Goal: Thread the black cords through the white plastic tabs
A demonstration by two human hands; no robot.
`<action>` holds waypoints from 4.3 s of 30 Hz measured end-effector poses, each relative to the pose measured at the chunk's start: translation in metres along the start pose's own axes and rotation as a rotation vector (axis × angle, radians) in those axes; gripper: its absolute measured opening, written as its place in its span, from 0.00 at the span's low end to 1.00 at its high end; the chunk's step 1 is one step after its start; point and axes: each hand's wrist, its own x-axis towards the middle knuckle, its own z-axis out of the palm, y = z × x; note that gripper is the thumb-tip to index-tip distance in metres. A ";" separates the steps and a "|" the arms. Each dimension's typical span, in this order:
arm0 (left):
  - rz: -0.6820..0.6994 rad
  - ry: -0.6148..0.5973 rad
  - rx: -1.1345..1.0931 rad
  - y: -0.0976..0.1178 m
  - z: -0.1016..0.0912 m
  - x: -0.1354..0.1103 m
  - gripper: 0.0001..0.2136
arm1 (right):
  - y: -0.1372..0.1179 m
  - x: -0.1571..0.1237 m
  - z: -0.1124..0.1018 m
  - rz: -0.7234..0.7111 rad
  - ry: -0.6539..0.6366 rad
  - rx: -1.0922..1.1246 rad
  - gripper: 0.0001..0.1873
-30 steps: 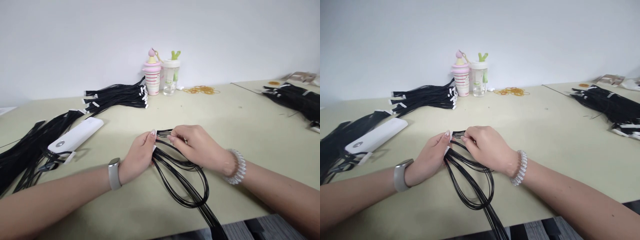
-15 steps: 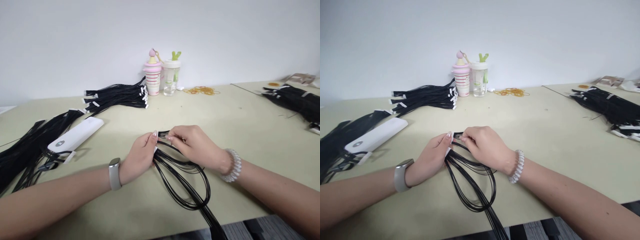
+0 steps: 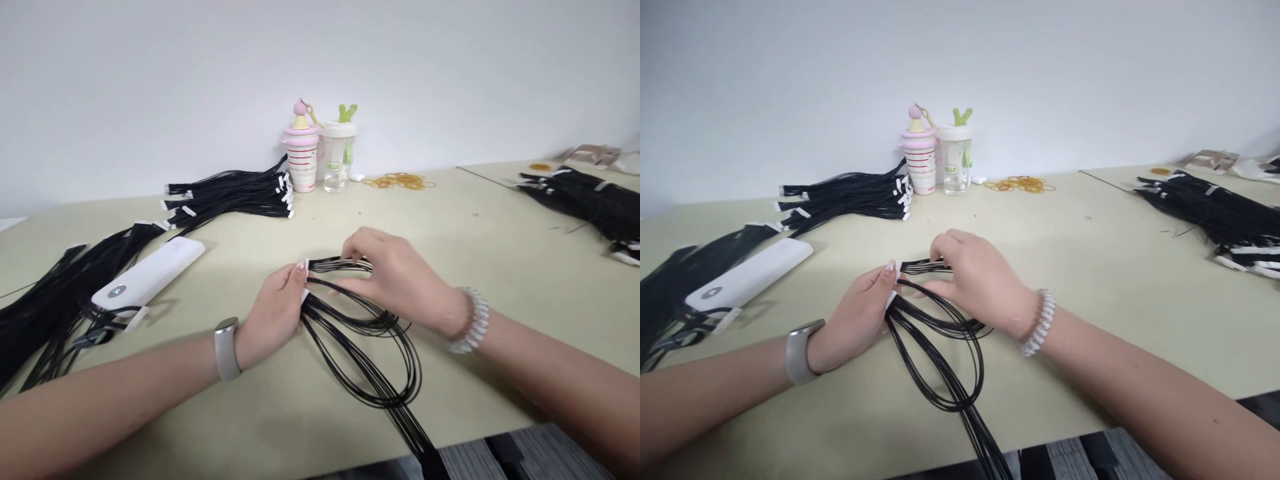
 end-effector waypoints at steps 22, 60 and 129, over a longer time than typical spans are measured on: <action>0.004 0.081 0.081 0.003 0.002 0.000 0.18 | -0.016 -0.016 0.016 -0.049 -0.330 0.426 0.17; 0.096 0.067 0.228 0.007 0.002 -0.002 0.17 | -0.007 -0.011 -0.012 0.001 -0.505 0.232 0.10; 0.026 -0.027 0.018 -0.001 0.001 -0.001 0.17 | -0.009 -0.010 0.012 -0.118 -0.060 -0.123 0.17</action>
